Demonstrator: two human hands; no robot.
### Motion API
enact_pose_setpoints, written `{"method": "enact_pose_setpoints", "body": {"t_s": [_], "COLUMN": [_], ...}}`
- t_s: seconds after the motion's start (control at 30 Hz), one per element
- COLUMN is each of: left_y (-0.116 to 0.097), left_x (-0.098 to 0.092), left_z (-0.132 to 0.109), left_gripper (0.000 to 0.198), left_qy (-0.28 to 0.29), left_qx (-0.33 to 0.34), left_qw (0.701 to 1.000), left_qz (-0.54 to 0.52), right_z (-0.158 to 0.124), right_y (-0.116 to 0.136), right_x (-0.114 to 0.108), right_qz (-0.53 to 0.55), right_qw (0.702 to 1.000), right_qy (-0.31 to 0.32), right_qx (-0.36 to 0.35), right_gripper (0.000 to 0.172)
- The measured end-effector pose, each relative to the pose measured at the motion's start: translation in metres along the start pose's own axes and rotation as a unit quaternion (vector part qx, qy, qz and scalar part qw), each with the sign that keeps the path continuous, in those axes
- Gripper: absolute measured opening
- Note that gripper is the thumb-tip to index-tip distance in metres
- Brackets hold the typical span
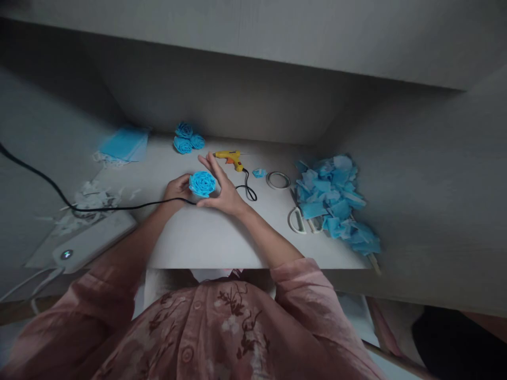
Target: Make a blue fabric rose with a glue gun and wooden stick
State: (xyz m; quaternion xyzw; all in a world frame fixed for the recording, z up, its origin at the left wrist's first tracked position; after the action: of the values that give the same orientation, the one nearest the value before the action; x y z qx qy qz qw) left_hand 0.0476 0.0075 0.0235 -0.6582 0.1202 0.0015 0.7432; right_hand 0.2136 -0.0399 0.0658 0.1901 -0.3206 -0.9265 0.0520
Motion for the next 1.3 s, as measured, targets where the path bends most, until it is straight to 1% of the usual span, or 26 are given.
{"method": "enact_pose_setpoints", "body": {"t_s": [0.07,0.13,0.2,0.23,0.37,0.43,0.47,0.5,0.6,0.63,0.67,0.73,0.8,0.9,1.03,1.2,1.23,1.3], "left_y": [0.000,0.000,0.001,0.001,0.001,0.000,-0.001,-0.002,-0.003,-0.003,-0.003,-0.002,-0.001,0.000,-0.002,-0.004,-0.004,-0.005], "left_x": [0.002,0.003,0.002,0.002,0.002,0.003,0.002,0.001,-0.004,-0.005,-0.006,-0.007,-0.006,-0.001,0.003,0.004,0.004,0.003], "left_z": [0.000,0.001,0.003,0.004,0.005,0.004,0.004,0.004,0.004,0.004,0.004,0.005,0.005,0.005,0.003,0.002,0.002,0.002], "left_gripper": [0.014,0.014,0.014,0.013,0.010,0.009,0.008,0.008,0.007,0.006,0.004,0.004,0.009,0.013,0.012,0.011,0.011,0.009], "left_qy": [0.006,0.005,-0.001,-0.006,-0.011,-0.011,-0.016,-0.024,-0.048,-0.053,-0.055,-0.057,-0.055,-0.045,-0.033,-0.016,-0.013,-0.010], "left_qx": [-0.001,0.005,0.014,0.020,0.048,0.051,0.049,0.046,0.037,0.032,0.025,0.010,0.001,-0.001,0.006,0.001,-0.002,-0.004], "left_qw": [1.000,1.000,1.000,1.000,0.998,0.998,0.998,0.998,0.998,0.998,0.998,0.998,0.998,0.999,0.999,0.999,0.999,0.999], "left_qz": [0.001,0.006,0.014,0.019,0.036,0.040,0.039,0.035,0.023,0.021,0.022,0.024,0.021,0.014,0.018,0.031,0.031,0.033], "right_z": [0.000,0.000,-0.001,-0.001,-0.002,-0.002,-0.002,-0.001,0.000,0.000,0.000,0.001,0.000,-0.001,-0.002,-0.003,-0.003,-0.003], "right_y": [0.002,0.005,0.007,0.008,0.008,0.006,0.006,0.005,0.002,0.001,0.001,0.001,0.001,0.004,0.006,0.007,0.006,0.005], "right_x": [0.002,0.001,-0.002,-0.003,-0.007,-0.006,-0.006,-0.006,-0.006,-0.008,-0.009,-0.011,-0.012,-0.009,-0.008,-0.011,-0.012,-0.012], "right_qz": [0.007,-0.011,-0.047,-0.063,-0.091,-0.088,-0.084,-0.077,-0.056,-0.051,-0.049,-0.049,-0.048,-0.039,-0.032,-0.067,-0.076,-0.086], "right_qw": [1.000,1.000,0.999,0.998,0.994,0.994,0.994,0.995,0.998,0.998,0.998,0.998,0.998,0.999,0.998,0.995,0.994,0.992], "right_qy": [0.002,0.001,-0.014,-0.024,-0.063,-0.070,-0.066,-0.058,-0.031,-0.026,-0.025,-0.027,-0.027,-0.023,-0.033,-0.078,-0.084,-0.087], "right_qx": [-0.009,-0.008,-0.002,0.001,0.003,-0.002,-0.004,-0.004,0.012,0.020,0.025,0.029,0.027,0.025,0.032,0.014,0.015,0.020], "right_gripper": [0.133,0.114,0.094,0.086,0.073,0.072,0.076,0.085,0.122,0.130,0.136,0.141,0.138,0.125,0.102,0.069,0.066,0.064]}}
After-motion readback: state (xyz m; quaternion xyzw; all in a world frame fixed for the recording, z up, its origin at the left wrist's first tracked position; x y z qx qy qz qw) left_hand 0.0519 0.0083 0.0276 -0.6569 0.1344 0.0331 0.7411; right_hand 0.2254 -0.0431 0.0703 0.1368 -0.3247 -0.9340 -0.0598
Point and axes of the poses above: each hand's wrist, its own z-axis towards the middle knuckle, its own x-axis out of the palm, y = z × x, the point moved 5 cm from there along z, towards the middle knuckle, and after that the axes turned 15 degrees about -x, right-handed, at the moved point
